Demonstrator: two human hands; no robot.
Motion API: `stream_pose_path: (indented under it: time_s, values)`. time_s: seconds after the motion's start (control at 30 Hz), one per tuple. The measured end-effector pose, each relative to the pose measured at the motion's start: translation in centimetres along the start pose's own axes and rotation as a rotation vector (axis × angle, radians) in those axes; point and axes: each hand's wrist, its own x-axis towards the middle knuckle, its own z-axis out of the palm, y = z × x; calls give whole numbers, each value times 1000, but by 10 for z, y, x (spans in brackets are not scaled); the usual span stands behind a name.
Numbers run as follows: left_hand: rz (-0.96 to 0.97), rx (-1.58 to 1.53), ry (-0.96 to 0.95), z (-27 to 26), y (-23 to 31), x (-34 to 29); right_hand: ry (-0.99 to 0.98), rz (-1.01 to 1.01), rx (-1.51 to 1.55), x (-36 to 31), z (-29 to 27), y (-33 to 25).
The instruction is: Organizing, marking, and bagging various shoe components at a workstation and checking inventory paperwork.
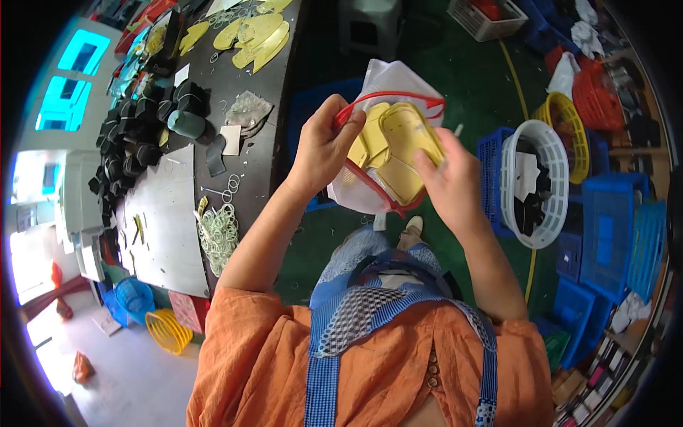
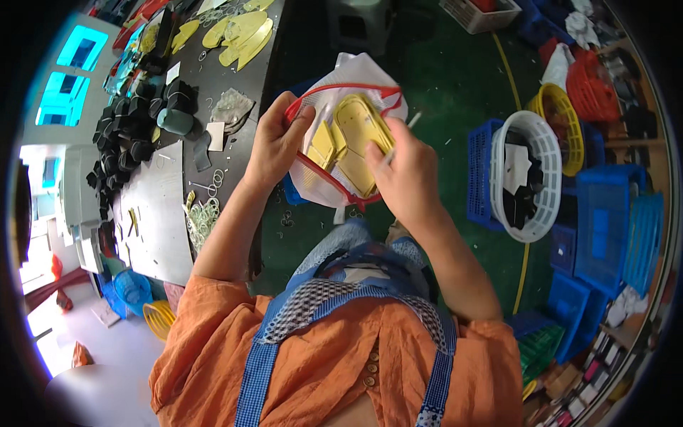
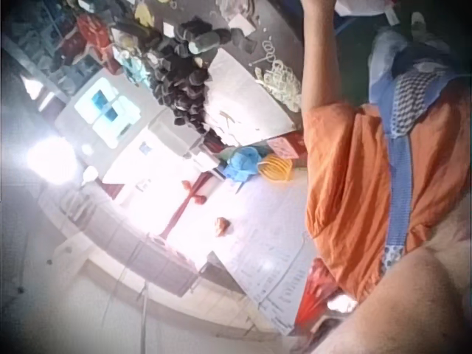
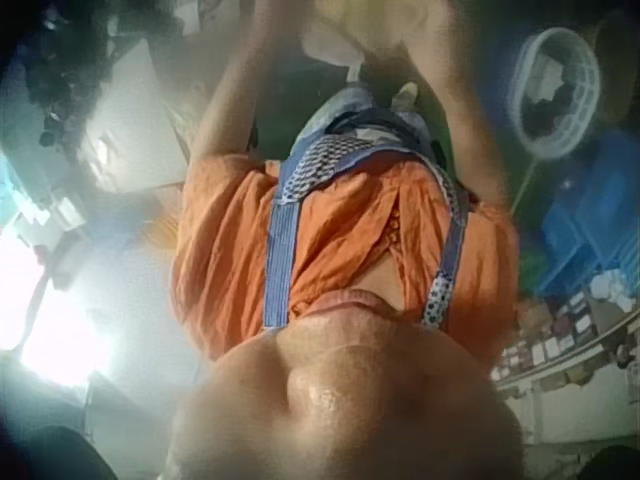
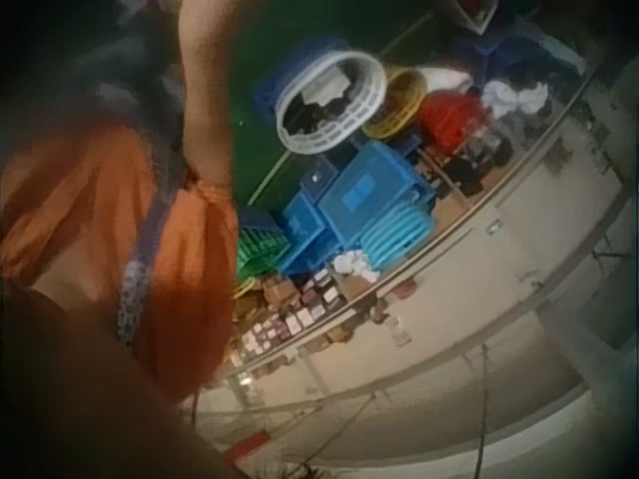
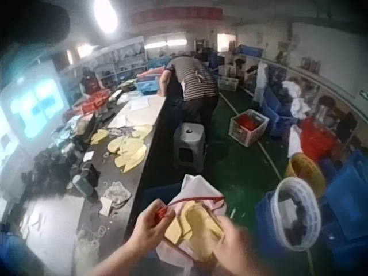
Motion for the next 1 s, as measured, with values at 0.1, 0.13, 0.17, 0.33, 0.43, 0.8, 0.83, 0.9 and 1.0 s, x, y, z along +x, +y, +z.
stream_pose_path:
  time_s: [0.1, 0.13, 0.17, 0.33, 0.43, 0.8, 0.83, 0.9, 1.0]
  values:
    - [50, 78, 190, 19, 12, 15, -284, 74, -207, 44, 3, 19]
    - [44, 94, 180, 29, 15, 22, -320, 13, -205, 58, 6, 25]
    - [35, 105, 163, 42, 15, 30, -353, -40, -209, 74, 11, 34]
    - [-53, 54, 311, 51, 10, 75, -433, -154, -101, 162, 52, 85]
    - [-123, -102, 504, 32, -9, 116, -524, -324, -149, 210, 57, 102]
    - [-279, -9, 1002, -48, -8, 203, -1326, -56, 901, 456, 47, 15]
    - [-294, -16, 1026, -52, -12, 209, -1225, 18, 937, 481, 80, 4]
    - [-314, -5, 1144, -61, -17, 216, -1206, -62, 661, 533, 164, -7]
    - [-370, 39, 1295, -93, -16, 251, -1216, -445, 382, 615, 341, 33]
